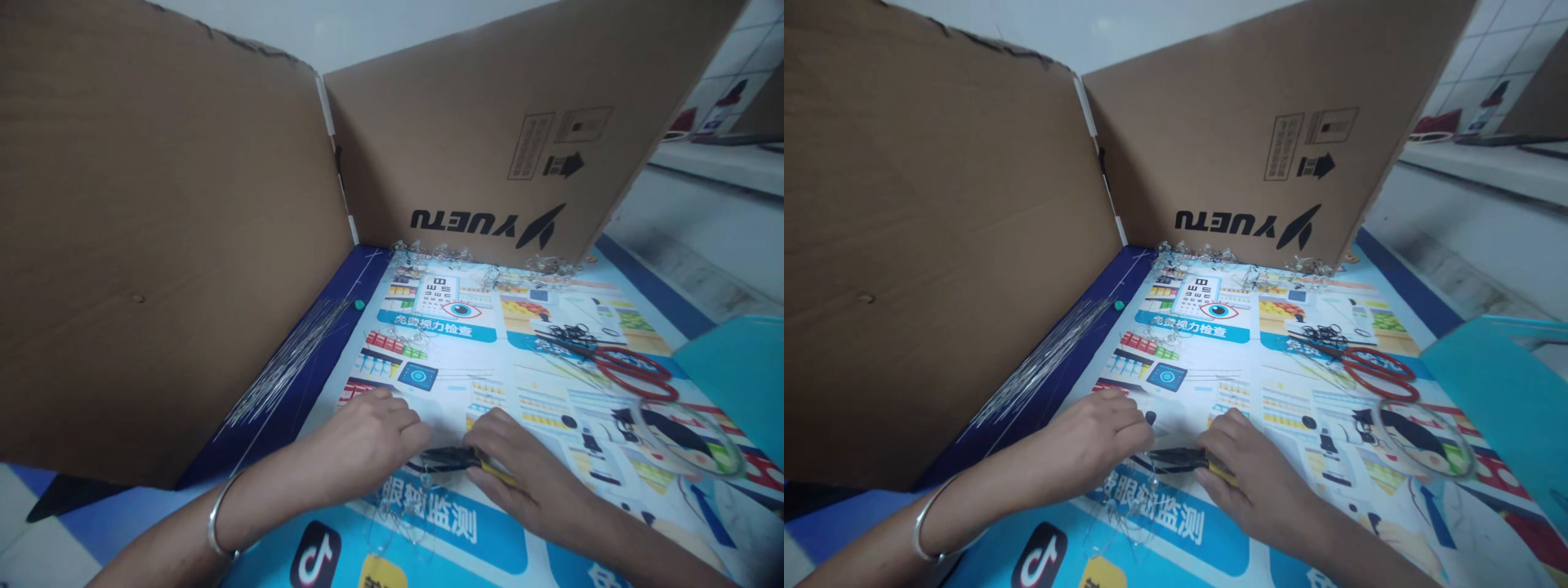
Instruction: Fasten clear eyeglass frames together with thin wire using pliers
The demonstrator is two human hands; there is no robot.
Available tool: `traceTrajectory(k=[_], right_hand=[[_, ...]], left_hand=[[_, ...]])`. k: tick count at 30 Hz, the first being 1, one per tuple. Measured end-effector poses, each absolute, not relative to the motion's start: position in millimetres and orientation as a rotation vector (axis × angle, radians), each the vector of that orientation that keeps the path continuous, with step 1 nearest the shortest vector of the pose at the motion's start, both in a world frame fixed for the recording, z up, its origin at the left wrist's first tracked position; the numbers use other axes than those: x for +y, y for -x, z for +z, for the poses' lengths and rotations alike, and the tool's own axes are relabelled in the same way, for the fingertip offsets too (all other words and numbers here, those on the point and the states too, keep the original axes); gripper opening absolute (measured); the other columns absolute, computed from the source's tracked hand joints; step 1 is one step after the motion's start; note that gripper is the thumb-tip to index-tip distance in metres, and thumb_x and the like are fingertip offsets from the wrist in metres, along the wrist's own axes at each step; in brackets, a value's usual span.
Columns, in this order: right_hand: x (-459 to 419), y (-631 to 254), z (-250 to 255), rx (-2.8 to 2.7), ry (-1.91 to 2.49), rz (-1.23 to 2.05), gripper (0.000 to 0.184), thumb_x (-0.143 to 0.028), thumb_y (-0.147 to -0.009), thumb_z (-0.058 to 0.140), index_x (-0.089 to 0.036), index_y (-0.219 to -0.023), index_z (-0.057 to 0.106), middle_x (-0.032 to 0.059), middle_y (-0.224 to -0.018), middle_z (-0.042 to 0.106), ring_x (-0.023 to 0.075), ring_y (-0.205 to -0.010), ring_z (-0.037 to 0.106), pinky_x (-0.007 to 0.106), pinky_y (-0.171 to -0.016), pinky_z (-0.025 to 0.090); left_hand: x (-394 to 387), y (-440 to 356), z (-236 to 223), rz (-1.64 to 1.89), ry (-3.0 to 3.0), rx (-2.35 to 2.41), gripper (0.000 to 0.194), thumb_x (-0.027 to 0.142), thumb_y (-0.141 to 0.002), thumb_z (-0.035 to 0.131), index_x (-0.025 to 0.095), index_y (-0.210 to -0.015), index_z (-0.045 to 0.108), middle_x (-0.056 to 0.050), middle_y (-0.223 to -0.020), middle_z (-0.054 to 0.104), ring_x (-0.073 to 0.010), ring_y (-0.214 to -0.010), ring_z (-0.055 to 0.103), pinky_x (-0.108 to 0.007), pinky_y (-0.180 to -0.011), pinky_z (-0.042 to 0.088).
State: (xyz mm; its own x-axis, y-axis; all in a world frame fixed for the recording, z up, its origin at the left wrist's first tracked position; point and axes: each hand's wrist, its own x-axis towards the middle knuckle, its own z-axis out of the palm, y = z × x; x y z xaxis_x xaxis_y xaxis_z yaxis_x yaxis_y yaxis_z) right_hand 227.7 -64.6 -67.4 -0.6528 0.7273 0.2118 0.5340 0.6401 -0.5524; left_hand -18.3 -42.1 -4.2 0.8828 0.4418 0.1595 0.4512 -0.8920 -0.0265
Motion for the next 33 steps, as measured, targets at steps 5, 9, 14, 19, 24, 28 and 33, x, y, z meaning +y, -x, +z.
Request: traceTrajectory(k=[5,9,14,19,24,28,33], right_hand=[[-63.9,-226.7,-71.5,-2.442,0.997,0.625,0.017,-0.033,-0.092,0.043,-0.019,-0.094,0.052,0.0064,-0.084,0.054,0.0199,-0.078,0.048,0.034,-0.068,0.039],[-64.8,-225.4,-73.2,-2.467,1.000,0.635,0.019,-0.035,-0.093,0.041,-0.019,-0.088,0.051,0.0053,-0.081,0.053,0.0192,-0.075,0.047,0.033,-0.067,0.038],[-65.6,-223.3,-71.7,-2.519,1.018,0.613,0.021,-0.034,-0.093,0.038,-0.020,-0.083,0.050,0.0050,-0.080,0.053,0.0191,-0.075,0.047,0.033,-0.067,0.038],[-63.4,-230.4,-68.1,-2.539,1.085,0.585,0.021,-0.035,-0.093,0.039,-0.020,-0.092,0.053,0.0071,-0.087,0.055,0.0208,-0.081,0.049,0.034,-0.068,0.041],[-64.8,-250.4,-75.4,-2.546,1.242,0.393,0.020,-0.036,-0.089,0.047,-0.021,-0.098,0.057,0.0094,-0.095,0.058,0.0237,-0.088,0.051,0.039,-0.074,0.043],[-67.9,-263.5,-85.8,-2.506,1.301,0.078,0.037,-0.044,-0.082,0.056,-0.024,-0.113,0.057,0.0117,-0.110,0.058,0.0315,-0.103,0.049,0.050,-0.082,0.040],[-69.2,-240.5,-67.4,-2.350,1.194,0.330,0.027,-0.036,-0.087,0.051,-0.025,-0.111,0.057,0.0089,-0.104,0.061,0.0250,-0.099,0.053,0.040,-0.081,0.044]], left_hand=[[-42.0,18.8,-3.8,-0.242,2.972,-0.692,0.012,0.006,-0.082,0.046,0.018,-0.080,0.050,0.000,-0.070,0.057,-0.0153,-0.066,0.052,-0.028,-0.063,0.037],[-41.5,19.5,-5.8,-0.228,2.976,-0.691,0.013,0.005,-0.079,0.047,0.018,-0.081,0.050,0.000,-0.072,0.058,-0.0152,-0.067,0.051,-0.028,-0.065,0.037],[-40.2,19.8,-8.7,-0.210,2.977,-0.706,0.012,0.007,-0.079,0.047,0.018,-0.081,0.050,0.000,-0.071,0.058,-0.0152,-0.067,0.052,-0.028,-0.066,0.038],[-37.2,21.9,-8.9,-0.168,3.024,-0.836,0.013,0.007,-0.079,0.046,0.018,-0.082,0.052,-0.001,-0.075,0.060,-0.0164,-0.069,0.055,-0.028,-0.065,0.040],[-31.8,25.2,-11.6,-0.185,3.075,-1.008,0.014,0.012,-0.083,0.045,0.020,-0.087,0.056,-0.001,-0.076,0.063,-0.0168,-0.072,0.058,-0.027,-0.064,0.042],[-29.1,25.6,-11.4,-0.266,3.134,-1.028,0.019,0.014,-0.087,0.041,0.018,-0.083,0.060,-0.002,-0.078,0.064,-0.0150,-0.074,0.059,-0.025,-0.066,0.044],[-29.0,23.7,-4.8,-0.371,3.238,-0.989,0.020,0.015,-0.088,0.044,0.016,-0.085,0.063,-0.004,-0.082,0.065,-0.0134,-0.077,0.060,-0.023,-0.067,0.046]])
